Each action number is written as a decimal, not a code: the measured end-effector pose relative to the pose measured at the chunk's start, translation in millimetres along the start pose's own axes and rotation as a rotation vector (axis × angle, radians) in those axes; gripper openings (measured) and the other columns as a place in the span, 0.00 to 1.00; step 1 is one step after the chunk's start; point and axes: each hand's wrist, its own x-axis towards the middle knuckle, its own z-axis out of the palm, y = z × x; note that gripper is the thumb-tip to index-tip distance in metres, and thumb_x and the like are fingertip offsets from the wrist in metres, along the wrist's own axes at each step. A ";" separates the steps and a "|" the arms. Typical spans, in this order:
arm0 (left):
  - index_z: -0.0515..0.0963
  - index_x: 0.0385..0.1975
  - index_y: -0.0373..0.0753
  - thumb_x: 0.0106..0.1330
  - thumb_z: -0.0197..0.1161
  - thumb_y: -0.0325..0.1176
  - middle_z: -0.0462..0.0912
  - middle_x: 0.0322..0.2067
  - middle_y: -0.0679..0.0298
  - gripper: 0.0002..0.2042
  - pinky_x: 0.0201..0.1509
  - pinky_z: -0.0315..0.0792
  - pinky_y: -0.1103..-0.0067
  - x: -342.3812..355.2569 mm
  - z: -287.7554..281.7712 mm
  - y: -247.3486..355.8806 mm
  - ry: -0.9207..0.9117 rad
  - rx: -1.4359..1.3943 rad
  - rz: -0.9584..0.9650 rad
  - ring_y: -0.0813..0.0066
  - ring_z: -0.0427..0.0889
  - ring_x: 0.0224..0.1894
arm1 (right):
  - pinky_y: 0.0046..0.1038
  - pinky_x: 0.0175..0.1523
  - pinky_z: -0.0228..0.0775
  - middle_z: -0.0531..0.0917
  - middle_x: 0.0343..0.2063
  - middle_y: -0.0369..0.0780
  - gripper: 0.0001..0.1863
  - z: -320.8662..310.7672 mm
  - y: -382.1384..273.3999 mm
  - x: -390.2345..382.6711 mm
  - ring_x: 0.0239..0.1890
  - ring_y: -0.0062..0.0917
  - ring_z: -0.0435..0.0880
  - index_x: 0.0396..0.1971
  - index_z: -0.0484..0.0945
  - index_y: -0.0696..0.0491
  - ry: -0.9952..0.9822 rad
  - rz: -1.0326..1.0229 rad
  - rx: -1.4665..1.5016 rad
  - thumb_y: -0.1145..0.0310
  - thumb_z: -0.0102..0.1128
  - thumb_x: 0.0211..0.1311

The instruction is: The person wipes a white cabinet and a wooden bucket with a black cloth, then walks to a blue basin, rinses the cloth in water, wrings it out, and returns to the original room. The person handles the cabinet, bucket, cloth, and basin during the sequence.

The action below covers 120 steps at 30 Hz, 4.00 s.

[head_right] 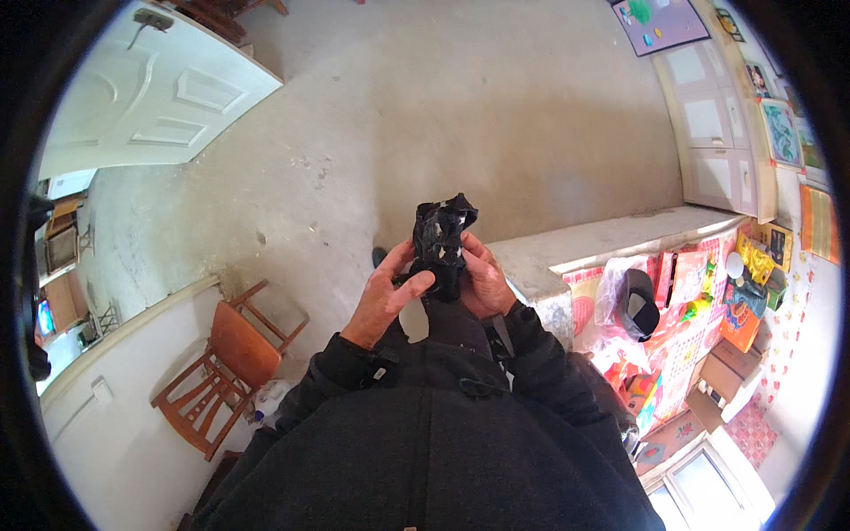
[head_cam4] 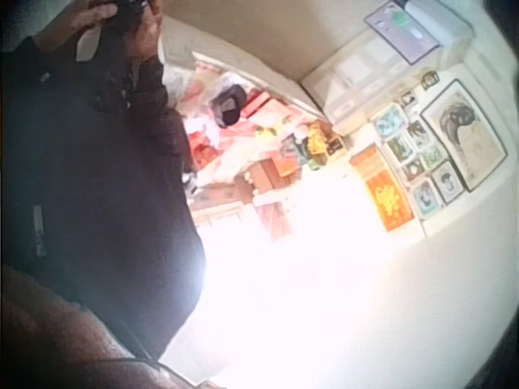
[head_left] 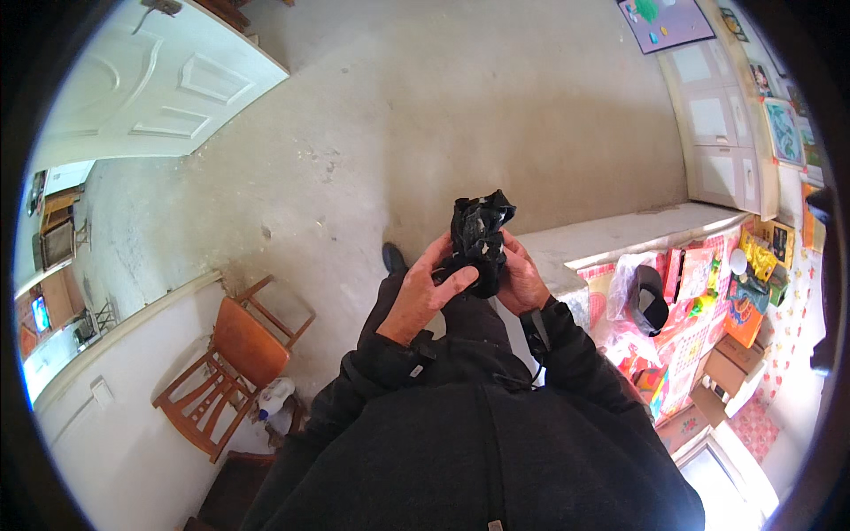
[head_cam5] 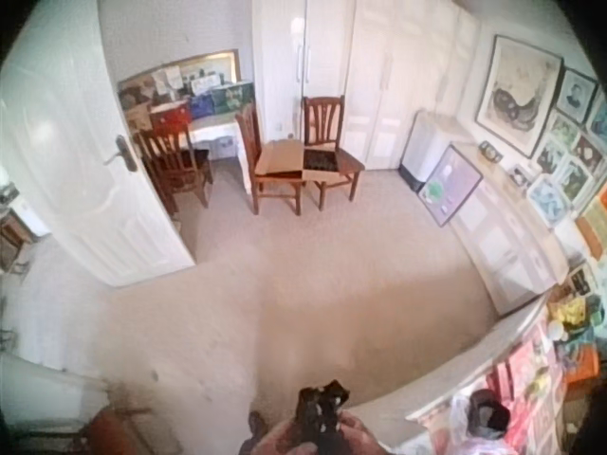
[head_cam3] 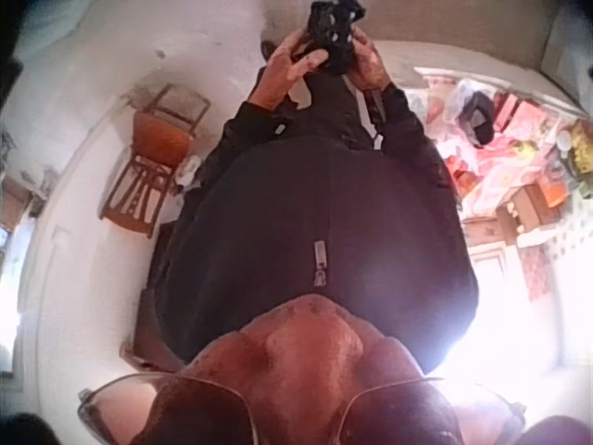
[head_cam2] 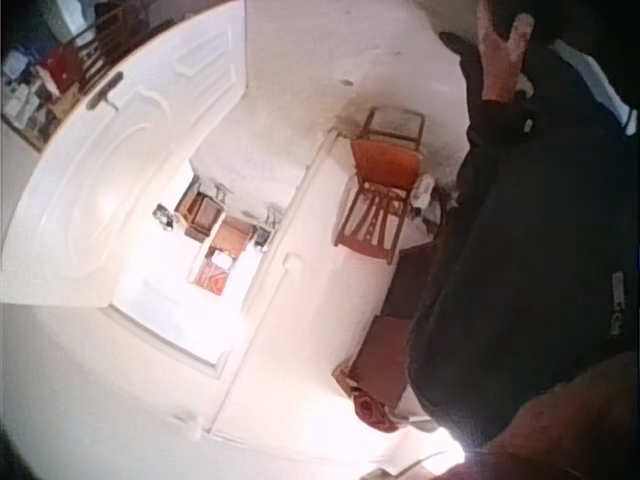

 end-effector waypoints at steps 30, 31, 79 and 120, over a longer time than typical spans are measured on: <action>0.79 0.65 0.33 0.74 0.71 0.44 0.88 0.51 0.60 0.26 0.60 0.77 0.76 -172.9 -262.4 71.0 0.548 -0.191 0.353 0.74 0.85 0.53 | 0.23 0.42 0.77 0.90 0.38 0.34 0.14 322.5 142.5 156.1 0.37 0.16 0.84 0.52 0.86 0.56 -0.470 0.121 -1.188 0.69 0.72 0.70; 0.79 0.64 0.32 0.73 0.72 0.44 0.88 0.50 0.60 0.26 0.59 0.77 0.76 -177.1 -274.0 71.9 0.636 -0.073 0.319 0.74 0.85 0.53 | 0.23 0.42 0.77 0.90 0.38 0.34 0.14 332.0 150.8 166.5 0.37 0.16 0.84 0.52 0.86 0.56 -0.517 0.145 -1.226 0.69 0.72 0.69; 0.81 0.53 0.35 0.74 0.72 0.30 0.87 0.43 0.65 0.13 0.45 0.79 0.82 -255.5 -951.8 229.9 1.543 -0.772 0.594 0.83 0.84 0.42 | 0.22 0.37 0.74 0.85 0.26 0.34 0.11 880.7 636.2 674.5 0.30 0.15 0.82 0.33 0.81 0.56 -1.237 0.586 -1.360 0.71 0.79 0.66; 0.82 0.48 0.34 0.77 0.66 0.30 0.87 0.40 0.69 0.07 0.50 0.77 0.83 -530.5 -1347.0 232.6 2.117 -1.152 0.849 0.85 0.83 0.42 | 0.21 0.39 0.74 0.87 0.30 0.33 0.07 1217.1 1163.1 726.1 0.32 0.14 0.81 0.39 0.84 0.55 -1.762 1.079 -1.379 0.76 0.75 0.66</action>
